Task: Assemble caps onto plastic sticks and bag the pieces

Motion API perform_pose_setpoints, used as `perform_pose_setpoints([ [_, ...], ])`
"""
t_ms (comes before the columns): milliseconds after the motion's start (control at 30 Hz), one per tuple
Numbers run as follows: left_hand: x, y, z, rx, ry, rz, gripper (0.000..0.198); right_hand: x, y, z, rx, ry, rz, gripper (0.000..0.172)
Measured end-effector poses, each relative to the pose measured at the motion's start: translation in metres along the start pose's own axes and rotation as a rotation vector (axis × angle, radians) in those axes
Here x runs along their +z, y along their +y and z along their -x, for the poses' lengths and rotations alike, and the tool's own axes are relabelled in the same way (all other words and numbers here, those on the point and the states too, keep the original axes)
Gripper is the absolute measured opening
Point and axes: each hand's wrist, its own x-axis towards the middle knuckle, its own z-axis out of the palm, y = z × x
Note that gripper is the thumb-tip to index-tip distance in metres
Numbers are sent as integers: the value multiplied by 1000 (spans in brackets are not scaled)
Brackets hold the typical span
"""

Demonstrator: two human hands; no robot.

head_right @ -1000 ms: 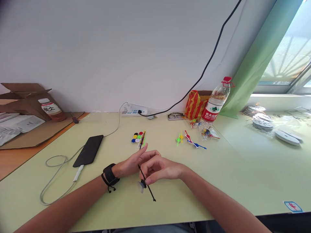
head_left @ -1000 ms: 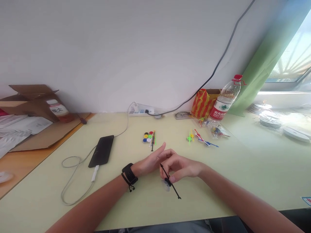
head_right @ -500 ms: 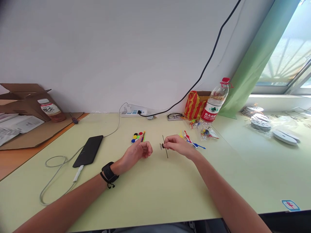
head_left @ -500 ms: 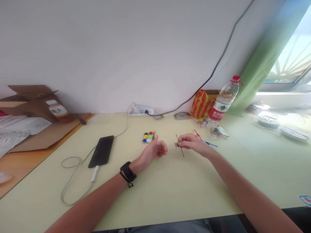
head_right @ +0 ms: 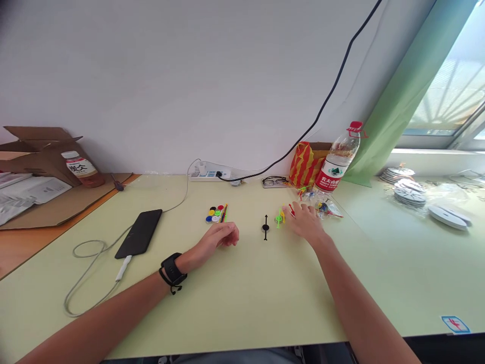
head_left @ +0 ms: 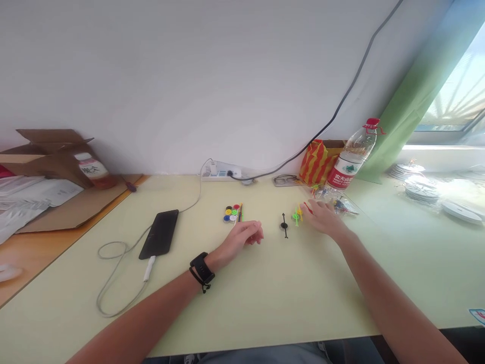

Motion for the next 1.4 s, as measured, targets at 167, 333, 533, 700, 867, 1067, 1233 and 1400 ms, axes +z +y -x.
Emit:
perform_pose_setpoints([
  [167,1,1,1,3,-27,-40,45,20,-16,12,-117,-206,-21,67],
  [333,2,0,0,70,29,-105,43,23,-37,30,-325,-321,-75,64],
  [533,-14,7,-12,164,211,-328,29,-8,-54,47,-437,-380,-373,58],
  [700,-57,9,-50,149,369,-539,32,-39,-56,31,-482,-302,-488,41],
  [867,-107,17,-116,189,426,-882,33,-50,-60,27,-609,-394,-537,30],
  [1067,-136,29,-191,68,425,-972,34,-31,-62,32,-602,-375,-586,28],
  [1233,-133,26,-227,-87,428,-1031,45,-26,-54,28,-603,-336,-641,31],
  [1400,-129,16,-242,-196,481,-1022,70,-33,-55,28,-574,-272,-681,34],
])
